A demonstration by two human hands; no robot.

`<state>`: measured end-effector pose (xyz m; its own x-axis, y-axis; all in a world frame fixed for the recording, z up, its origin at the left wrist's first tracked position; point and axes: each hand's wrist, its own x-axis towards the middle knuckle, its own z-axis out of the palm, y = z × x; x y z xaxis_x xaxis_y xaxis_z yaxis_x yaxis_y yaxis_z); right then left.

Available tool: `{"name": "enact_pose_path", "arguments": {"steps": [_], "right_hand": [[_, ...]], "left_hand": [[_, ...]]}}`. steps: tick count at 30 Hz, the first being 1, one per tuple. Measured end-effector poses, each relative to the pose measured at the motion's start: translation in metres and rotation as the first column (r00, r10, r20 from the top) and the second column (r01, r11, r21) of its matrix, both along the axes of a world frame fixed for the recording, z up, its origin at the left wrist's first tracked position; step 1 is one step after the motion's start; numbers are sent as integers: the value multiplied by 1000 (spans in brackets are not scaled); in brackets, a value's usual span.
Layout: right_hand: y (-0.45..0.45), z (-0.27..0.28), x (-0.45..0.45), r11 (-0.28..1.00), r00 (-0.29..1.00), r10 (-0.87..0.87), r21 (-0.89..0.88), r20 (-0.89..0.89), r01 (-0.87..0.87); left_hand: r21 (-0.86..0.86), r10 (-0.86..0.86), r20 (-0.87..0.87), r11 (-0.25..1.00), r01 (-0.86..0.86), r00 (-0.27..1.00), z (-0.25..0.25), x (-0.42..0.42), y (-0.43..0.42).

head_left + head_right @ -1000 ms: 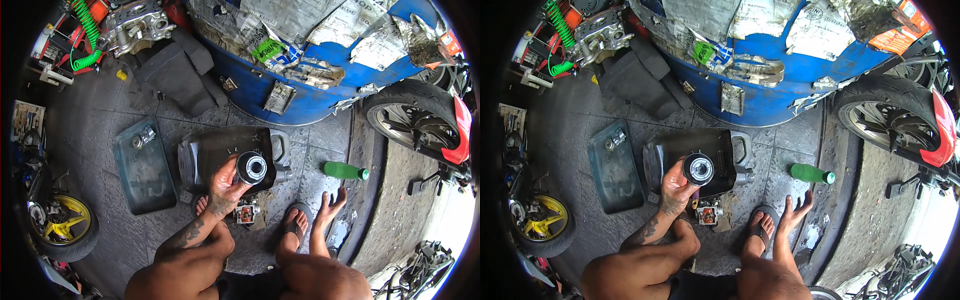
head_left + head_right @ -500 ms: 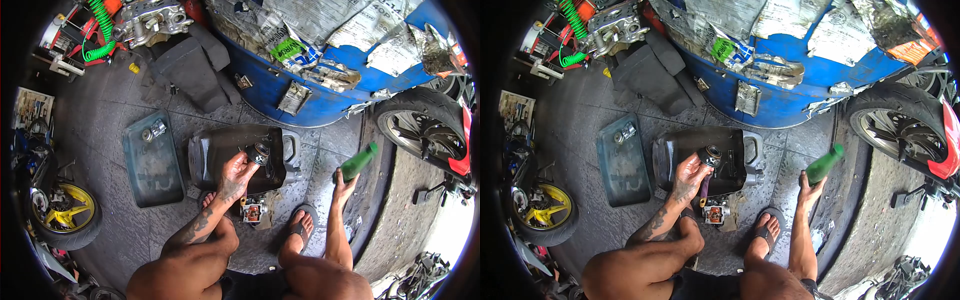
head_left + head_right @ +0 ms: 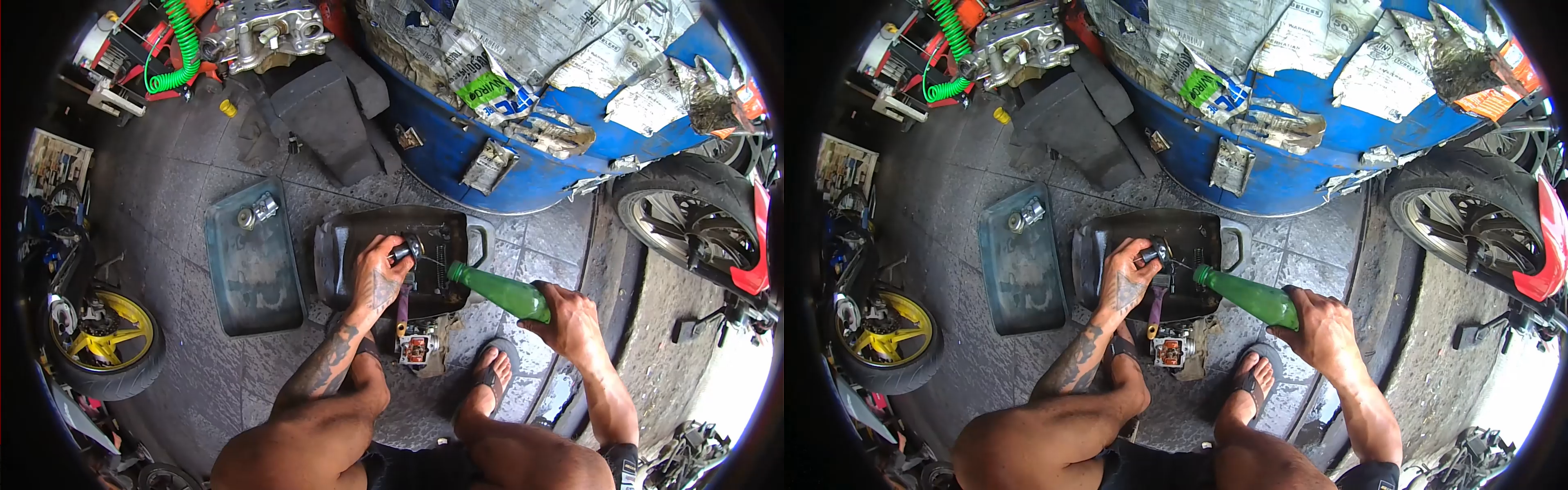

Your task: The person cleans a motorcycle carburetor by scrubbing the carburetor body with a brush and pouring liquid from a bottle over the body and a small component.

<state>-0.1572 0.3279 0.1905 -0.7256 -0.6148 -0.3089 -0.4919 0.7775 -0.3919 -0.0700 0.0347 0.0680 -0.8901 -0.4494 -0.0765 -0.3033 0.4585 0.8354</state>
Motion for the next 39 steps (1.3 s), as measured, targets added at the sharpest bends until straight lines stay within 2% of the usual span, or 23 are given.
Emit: {"name": "enact_pose_path", "arguments": {"steps": [2,10,13,15,18,21,25,27,28,30,34,36,37,39], "right_hand": [[-4,2,-2,999,1000,25,-22,-17,-25],[-7,5,2,997,1000,-26,78,15,25],[-3,3,3,998,1000,-31,48,6,31],[-2,2,3,998,999,-34,45,6,33],[-3,4,2,998,999,-38,45,2,38],[-3,5,1,998,999,-38,46,-3,38],[-3,6,1,998,999,-38,45,-5,38],[-3,6,1,999,999,-34,42,-8,34],[-2,6,2,999,999,-31,40,-11,31],[-1,8,1,999,1000,-15,37,-12,16],[-2,9,0,1000,1000,-6,7,-13,7],[-1,10,1,1000,1000,-6,8,-19,6],[-1,10,0,1000,1000,-4,8,-25,4],[-1,10,0,1000,1000,-6,14,-23,6]], "left_hand": [[-15,-11,-9,1000,11,1000,1,1,-1],[35,6,-20,999,-5,1000,0,4,-2],[74,10,14,997,-11,1000,-8,5,-3],[311,26,-8,950,-22,1000,-26,8,-5],[355,14,-77,935,14,997,-14,7,-4],[367,-9,-106,929,48,994,-25,9,-6],[317,-43,-55,947,58,998,-39,13,-11],[443,-70,-14,894,69,997,-40,14,-13],[443,-71,-14,894,70,997,-42,14,-12],[542,-39,-60,838,65,997,-46,15,-12],[578,-56,-90,810,98,994,-47,16,-12],[647,-25,-115,757,94,993,-41,15,-10],[646,-26,-116,757,95,993,-34,14,-11],[435,-132,30,894,106,991,-12,14,-13]]}}
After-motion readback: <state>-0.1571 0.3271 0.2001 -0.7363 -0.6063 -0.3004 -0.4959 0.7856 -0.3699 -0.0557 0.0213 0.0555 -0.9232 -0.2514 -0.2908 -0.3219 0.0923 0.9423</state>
